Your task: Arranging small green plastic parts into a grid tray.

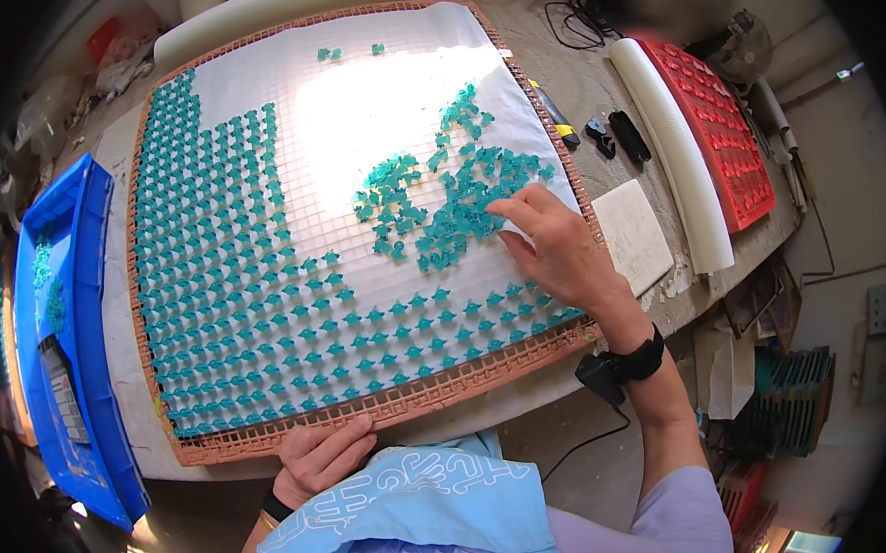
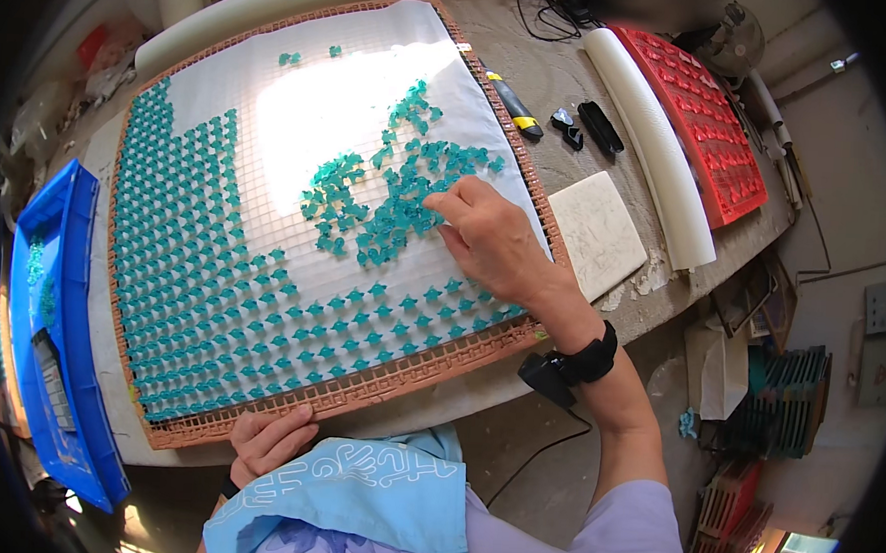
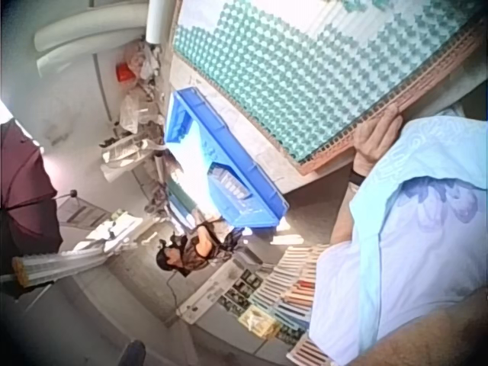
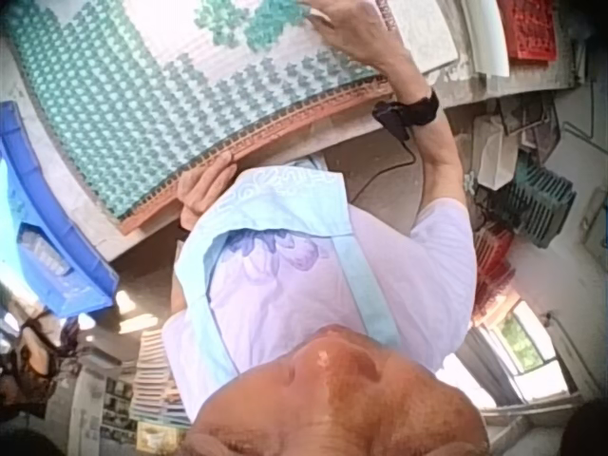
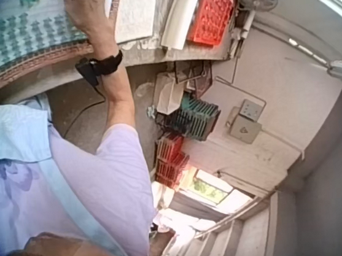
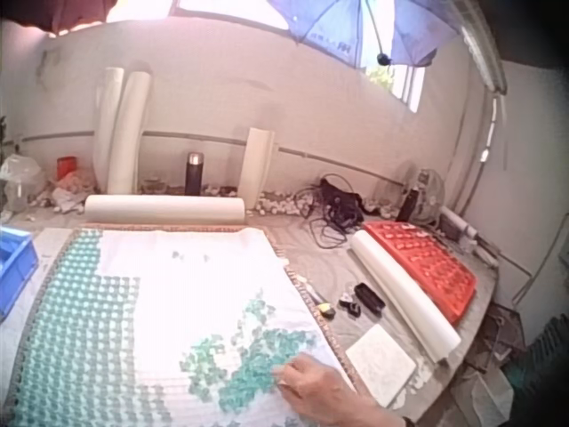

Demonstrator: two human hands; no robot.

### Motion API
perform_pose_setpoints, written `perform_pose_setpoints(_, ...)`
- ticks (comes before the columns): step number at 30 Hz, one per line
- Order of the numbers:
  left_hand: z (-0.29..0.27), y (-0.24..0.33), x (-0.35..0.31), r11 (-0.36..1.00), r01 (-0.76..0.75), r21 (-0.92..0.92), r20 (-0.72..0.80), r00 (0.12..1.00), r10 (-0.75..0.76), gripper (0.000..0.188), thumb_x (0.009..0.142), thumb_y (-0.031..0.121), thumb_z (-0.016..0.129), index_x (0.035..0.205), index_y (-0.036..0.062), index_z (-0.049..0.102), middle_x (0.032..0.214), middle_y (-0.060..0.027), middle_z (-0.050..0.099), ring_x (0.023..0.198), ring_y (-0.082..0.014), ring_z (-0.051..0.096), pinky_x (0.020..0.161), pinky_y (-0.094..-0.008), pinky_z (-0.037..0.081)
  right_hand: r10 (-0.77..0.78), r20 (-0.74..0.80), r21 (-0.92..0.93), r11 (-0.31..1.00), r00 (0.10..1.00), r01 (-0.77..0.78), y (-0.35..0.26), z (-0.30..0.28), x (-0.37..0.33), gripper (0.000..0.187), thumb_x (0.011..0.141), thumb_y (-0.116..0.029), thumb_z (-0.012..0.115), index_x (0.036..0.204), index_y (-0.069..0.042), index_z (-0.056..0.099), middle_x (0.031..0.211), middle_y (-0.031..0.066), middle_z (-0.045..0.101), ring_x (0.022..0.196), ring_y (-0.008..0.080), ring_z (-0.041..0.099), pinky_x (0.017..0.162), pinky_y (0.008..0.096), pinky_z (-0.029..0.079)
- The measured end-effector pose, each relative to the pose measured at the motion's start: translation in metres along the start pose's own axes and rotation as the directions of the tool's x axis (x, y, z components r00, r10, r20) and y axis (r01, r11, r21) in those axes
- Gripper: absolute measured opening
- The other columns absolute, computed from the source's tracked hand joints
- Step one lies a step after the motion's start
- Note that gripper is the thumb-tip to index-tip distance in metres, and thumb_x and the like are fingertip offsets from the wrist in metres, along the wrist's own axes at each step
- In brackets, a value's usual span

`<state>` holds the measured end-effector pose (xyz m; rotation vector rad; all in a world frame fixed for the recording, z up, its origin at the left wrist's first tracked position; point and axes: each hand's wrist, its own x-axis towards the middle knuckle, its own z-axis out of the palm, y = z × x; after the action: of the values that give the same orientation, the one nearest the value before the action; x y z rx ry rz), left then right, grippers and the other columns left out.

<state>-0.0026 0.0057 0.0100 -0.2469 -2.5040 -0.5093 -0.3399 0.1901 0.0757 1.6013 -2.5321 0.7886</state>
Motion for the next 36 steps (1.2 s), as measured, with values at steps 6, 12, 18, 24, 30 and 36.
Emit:
perform_pose_setpoints(6,0.002,-0.002,-0.003,1.0,-0.005,-0.018,-0.011,1.0,0.004,0.023,0.072,0.008,0.078,0.094,0.0116,0.081,0.108,-0.0023,0.079,0.072,-0.0106,0.064,0.061,-0.0245,0.043,-0.087,-0.015,-0.078,0.993,0.996,0.085,0.011,0.013,0.002,0.022,0.082,0.004,0.069,0.102,-0.002,0.064,0.094,0.0128,0.06,0.089,0.0329,0.065,0.078,0.042,0.053)
perform_pose_setpoints(12,0.001,-0.001,0.0,1.0,-0.008,-0.014,-0.015,1.0,0.008,0.021,0.072,0.008,0.078,0.093,0.0113,0.081,0.108,-0.0025,0.08,0.071,-0.0105,0.064,0.059,-0.0243,0.042,-0.1,-0.012,-0.09,0.991,0.995,0.099,0.013,0.01,-0.002,0.02,0.081,0.003,0.069,0.099,-0.002,0.062,0.091,0.0122,0.06,0.088,0.0331,0.064,0.076,0.0421,0.053)
perform_pose_setpoints(18,0.001,-0.001,0.0,1.0,-0.003,-0.01,-0.01,1.0,0.003,0.021,0.072,0.009,0.078,0.093,0.0112,0.081,0.109,-0.002,0.079,0.071,-0.0105,0.064,0.059,-0.0243,0.042,-0.094,0.084,-0.136,0.985,0.992,0.105,0.01,0.003,0.0,0.018,0.083,0.002,0.069,0.099,-0.002,0.062,0.092,0.0137,0.062,0.089,0.0341,0.065,0.076,0.0423,0.053)
perform_pose_setpoints(24,0.003,-0.002,-0.002,1.0,-0.005,-0.015,-0.019,1.0,0.005,0.023,0.071,0.009,0.077,0.093,0.0118,0.081,0.108,-0.0016,0.079,0.071,-0.0108,0.064,0.06,-0.0245,0.043,0.14,0.101,-0.128,0.984,0.985,-0.127,0.021,-0.01,-0.015,0.012,0.087,-0.005,0.069,0.098,-0.001,0.064,0.096,0.0162,0.064,0.092,0.0365,0.066,0.079,0.0452,0.053)
perform_pose_setpoints(30,0.001,-0.001,-0.001,1.0,-0.008,-0.017,-0.006,1.0,0.008,0.022,0.071,0.009,0.077,0.092,0.0119,0.081,0.108,-0.0018,0.079,0.07,-0.0108,0.064,0.06,-0.0246,0.043,0.24,0.051,-0.061,0.97,0.969,-0.237,0.023,-0.017,-0.02,0.019,0.089,-0.006,0.067,0.107,-0.001,0.068,0.099,0.0159,0.065,0.094,0.0365,0.066,0.083,0.0443,0.053)
perform_pose_setpoints(36,0.001,-0.001,-0.001,1.0,-0.013,-0.001,0.001,1.0,0.013,0.021,0.072,0.01,0.077,0.093,0.0118,0.081,0.109,-0.0022,0.079,0.071,-0.0104,0.064,0.06,-0.0244,0.042,0.072,0.026,-0.111,0.991,0.997,-0.068,0.028,-0.008,-0.014,0.016,0.088,-0.003,0.07,0.104,0.0,0.07,0.096,0.0148,0.065,0.083,0.0325,0.066,0.076,0.0411,0.053)
